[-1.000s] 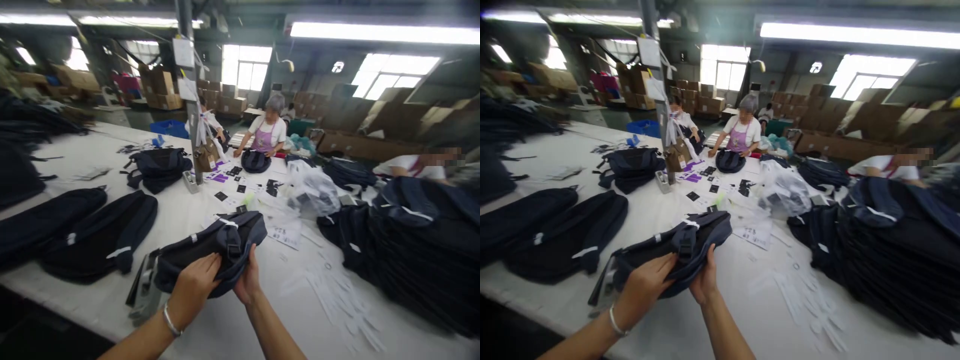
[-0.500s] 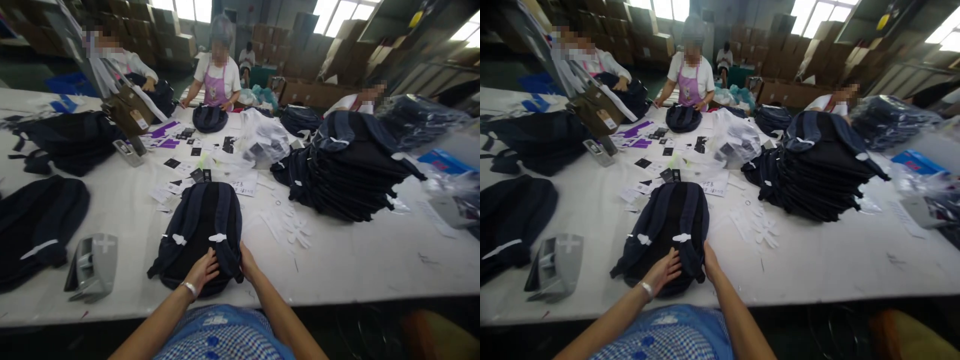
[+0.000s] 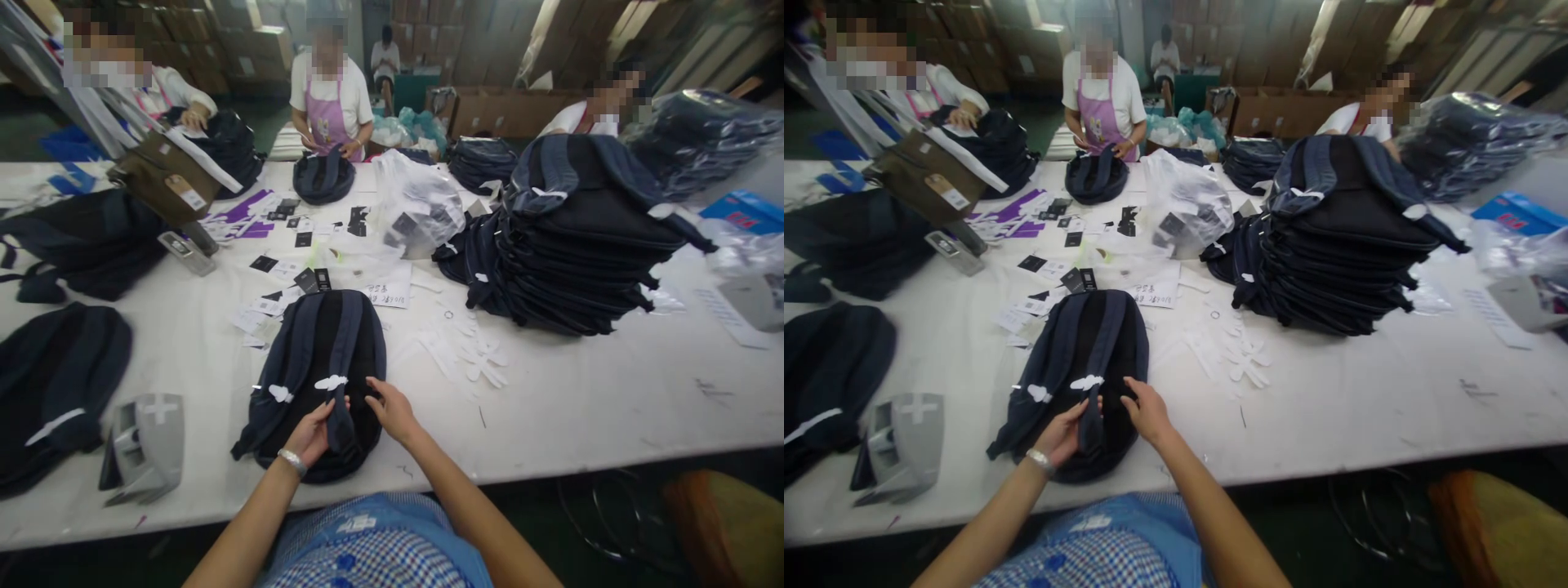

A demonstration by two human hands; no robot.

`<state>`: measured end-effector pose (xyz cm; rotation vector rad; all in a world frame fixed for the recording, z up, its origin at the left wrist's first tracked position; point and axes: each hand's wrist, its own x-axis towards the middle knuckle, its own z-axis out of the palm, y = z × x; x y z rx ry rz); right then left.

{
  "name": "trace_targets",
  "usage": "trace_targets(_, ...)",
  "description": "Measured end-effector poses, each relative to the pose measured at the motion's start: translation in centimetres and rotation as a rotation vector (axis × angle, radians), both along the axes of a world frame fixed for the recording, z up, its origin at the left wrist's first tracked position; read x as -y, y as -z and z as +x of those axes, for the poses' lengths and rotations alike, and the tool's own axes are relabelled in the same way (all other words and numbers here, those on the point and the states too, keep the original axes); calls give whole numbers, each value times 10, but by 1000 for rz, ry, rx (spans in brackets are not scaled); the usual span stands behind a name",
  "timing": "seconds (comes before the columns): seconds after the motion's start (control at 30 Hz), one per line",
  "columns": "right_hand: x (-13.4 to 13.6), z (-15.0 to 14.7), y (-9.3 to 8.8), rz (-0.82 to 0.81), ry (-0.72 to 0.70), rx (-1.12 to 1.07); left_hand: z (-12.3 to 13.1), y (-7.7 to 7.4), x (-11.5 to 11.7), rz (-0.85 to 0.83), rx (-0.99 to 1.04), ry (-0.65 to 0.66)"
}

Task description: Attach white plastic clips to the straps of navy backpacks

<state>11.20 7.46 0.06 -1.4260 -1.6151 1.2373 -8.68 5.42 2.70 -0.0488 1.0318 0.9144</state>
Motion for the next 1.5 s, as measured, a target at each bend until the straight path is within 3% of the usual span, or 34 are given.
trace_targets(0.17,-21,-8,5,-130,-188,72,-3,-3,1,-86,111,-69)
trace_targets(0.3,-24,-22,-5,-246,-227,-79,-17,-22,0,-158,174,-127)
trace_targets(0.43,-18,-45,-28,-438,-263,-308,-42,-56,-3,-209,285,-170)
trace_targets(0.6,-16,-79,-64,-557,-394,-487,-74,-92,2,-68,297,-272)
trace_targets(0.77,-15,-118,-97,-595,-547,-601,-109,-111,12,40,116,-234)
trace_targets(0.93,-5,-156,-110,-600,-594,-575,-148,-124,23,114,-51,-124)
trace_targets(1.03,10,-170,-107,-620,-559,-555,-165,-118,37,204,-154,-12)
trace_targets(1.2,44,-183,-91,-687,-440,-581,-180,-81,67,310,-203,162)
trace_targets(1.37,62,-201,-80,-717,-317,-515,-194,-58,77,198,-177,28)
trace_targets(1.5,64,-204,-67,-681,-223,-408,-196,-45,65,151,-13,-81)
